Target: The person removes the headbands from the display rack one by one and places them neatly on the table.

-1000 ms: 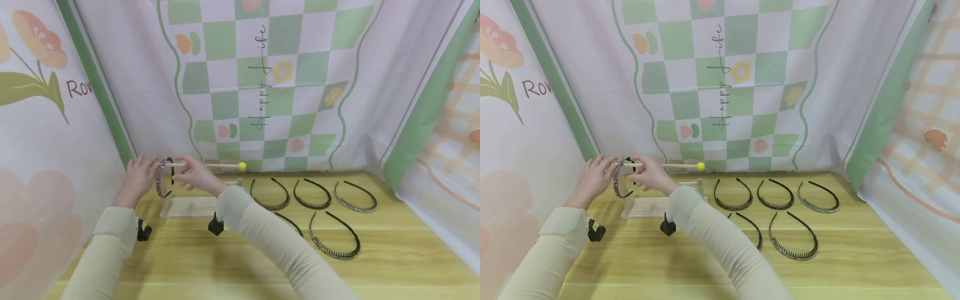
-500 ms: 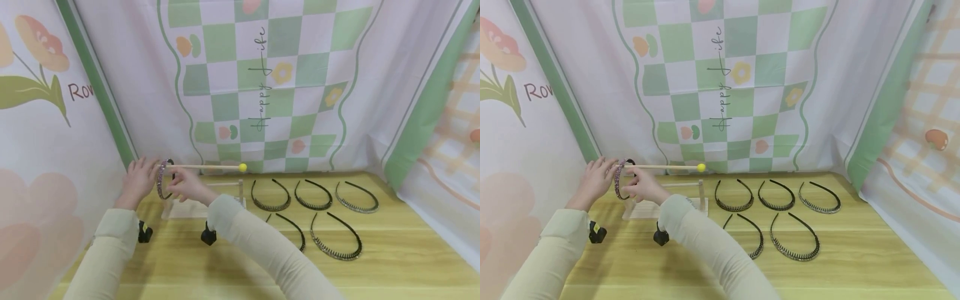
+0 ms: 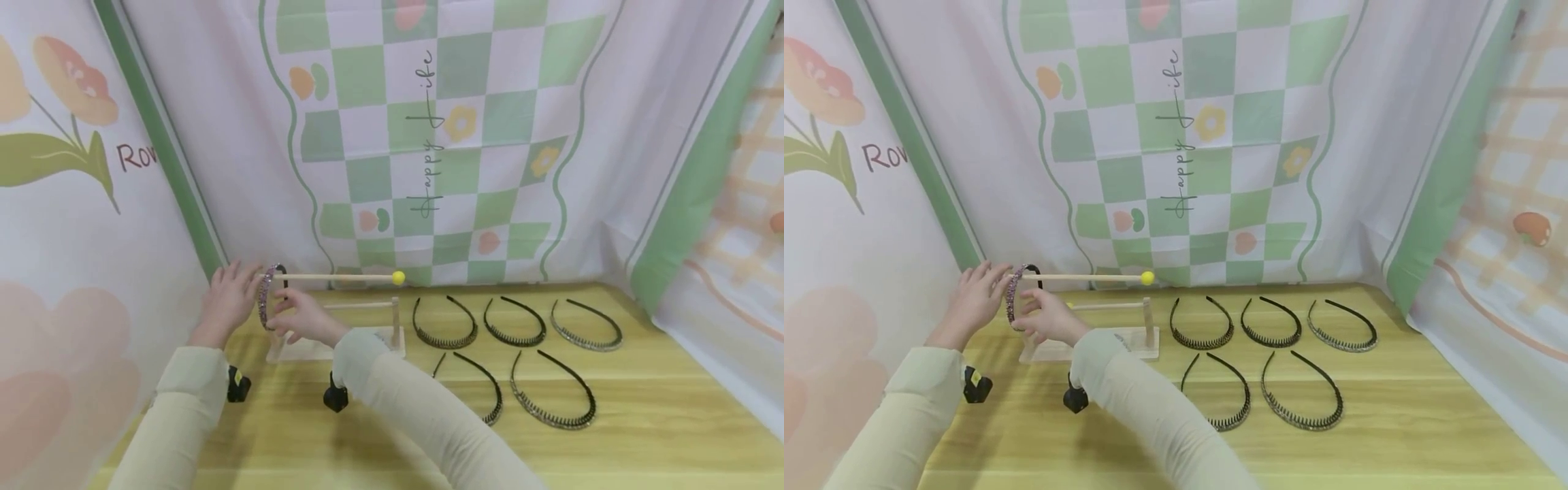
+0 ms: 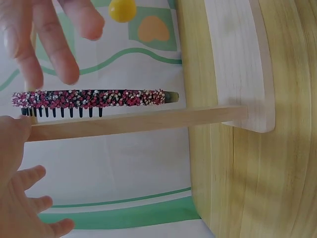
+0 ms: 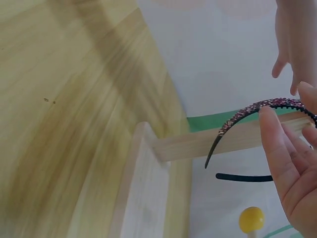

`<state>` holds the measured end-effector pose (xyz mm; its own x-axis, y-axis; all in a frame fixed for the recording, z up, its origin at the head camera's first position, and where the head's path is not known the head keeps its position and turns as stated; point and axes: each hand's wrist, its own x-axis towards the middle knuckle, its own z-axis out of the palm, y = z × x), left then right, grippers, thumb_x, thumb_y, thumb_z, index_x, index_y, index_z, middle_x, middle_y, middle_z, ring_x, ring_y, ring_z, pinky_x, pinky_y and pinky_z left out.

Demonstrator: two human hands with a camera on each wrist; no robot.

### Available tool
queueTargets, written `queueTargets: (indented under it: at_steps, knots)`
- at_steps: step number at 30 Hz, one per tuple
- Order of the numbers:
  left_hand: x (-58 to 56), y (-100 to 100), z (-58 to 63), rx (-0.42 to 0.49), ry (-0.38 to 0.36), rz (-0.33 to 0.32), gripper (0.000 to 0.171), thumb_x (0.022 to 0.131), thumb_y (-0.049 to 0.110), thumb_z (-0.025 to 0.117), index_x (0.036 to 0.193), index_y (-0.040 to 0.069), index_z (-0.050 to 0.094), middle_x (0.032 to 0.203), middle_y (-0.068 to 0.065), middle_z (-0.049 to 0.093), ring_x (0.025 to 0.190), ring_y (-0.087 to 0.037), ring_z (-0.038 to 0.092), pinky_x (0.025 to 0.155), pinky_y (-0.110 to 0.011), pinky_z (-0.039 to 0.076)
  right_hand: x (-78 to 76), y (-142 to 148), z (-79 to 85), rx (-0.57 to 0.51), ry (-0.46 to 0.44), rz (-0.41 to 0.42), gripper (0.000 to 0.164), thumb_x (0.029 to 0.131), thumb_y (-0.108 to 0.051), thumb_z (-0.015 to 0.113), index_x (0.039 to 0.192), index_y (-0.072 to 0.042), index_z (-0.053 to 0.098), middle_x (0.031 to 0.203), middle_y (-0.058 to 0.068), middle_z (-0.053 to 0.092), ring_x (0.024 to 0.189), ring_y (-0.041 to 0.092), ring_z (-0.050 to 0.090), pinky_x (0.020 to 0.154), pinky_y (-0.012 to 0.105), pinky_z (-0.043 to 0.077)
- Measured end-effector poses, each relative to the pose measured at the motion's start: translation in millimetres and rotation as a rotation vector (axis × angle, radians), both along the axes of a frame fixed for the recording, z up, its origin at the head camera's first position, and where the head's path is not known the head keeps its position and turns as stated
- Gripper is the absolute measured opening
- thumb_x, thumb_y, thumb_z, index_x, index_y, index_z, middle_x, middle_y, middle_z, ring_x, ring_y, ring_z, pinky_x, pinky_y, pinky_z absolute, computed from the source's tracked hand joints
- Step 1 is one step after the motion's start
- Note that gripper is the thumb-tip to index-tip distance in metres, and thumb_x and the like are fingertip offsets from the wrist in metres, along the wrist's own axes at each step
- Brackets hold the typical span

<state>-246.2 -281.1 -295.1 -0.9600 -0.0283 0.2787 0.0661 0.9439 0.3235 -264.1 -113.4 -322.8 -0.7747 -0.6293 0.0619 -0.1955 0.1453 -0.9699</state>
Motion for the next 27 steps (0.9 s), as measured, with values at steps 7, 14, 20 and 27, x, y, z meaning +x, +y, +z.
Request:
queueTargets:
  at_steps: [7, 14, 20, 27]
  knots:
    - [2.1, -3, 4.8, -0.031, -0.02, -0.043, 0.048, 0.101, 0.034, 0.029, 0.142, 0.009, 0.031, 0.146, -0.03, 0.011, 0.127, -0.057, 0.006, 0.091, -0.075, 0.011, -3.6, 1, -6.7, -0.018, -0.019, 0.028, 0.058, 0.085, -0.009, 0.066, 0.137, -0.008, 0.039, 0.122, 0.014, 0.052, 0.078, 0.025, 0.064, 0.06, 0.03, 0.056]
    - [1.2, -8, 5.1, -0.041, -0.044, -0.061, 0.05, 0.101, 0.038, 0.028, 0.143, 0.011, 0.03, 0.146, -0.03, 0.01, 0.127, -0.058, 0.005, 0.091, -0.076, 0.01, -4.2, 0, -9.1, -0.036, -0.037, 0.062, 0.061, 0.085, -0.008, 0.066, 0.138, -0.007, 0.037, 0.128, 0.018, 0.049, 0.085, 0.032, 0.063, 0.061, 0.031, 0.056]
    - [1.9, -9, 5.1, -0.035, -0.048, -0.058, 0.05, 0.101, 0.038, 0.029, 0.142, 0.011, 0.031, 0.146, -0.029, 0.01, 0.127, -0.057, 0.005, 0.091, -0.076, 0.009, -4.7, -3, -11.7, -0.049, -0.079, 0.095, 0.064, 0.085, -0.008, 0.066, 0.14, -0.008, 0.033, 0.131, 0.015, 0.048, 0.087, 0.034, 0.063, 0.062, 0.032, 0.056]
    - [1.5, -8, 6.7, -0.024, -0.069, -0.055, 0.049, 0.101, 0.037, 0.028, 0.143, 0.013, 0.03, 0.147, -0.028, 0.009, 0.128, -0.056, 0.003, 0.092, -0.075, 0.009, -4.7, -3, -12.3, -0.04, -0.091, 0.13, 0.063, 0.087, -0.01, 0.064, 0.142, -0.012, 0.031, 0.129, 0.012, 0.051, 0.09, 0.036, 0.062, 0.063, 0.033, 0.056]
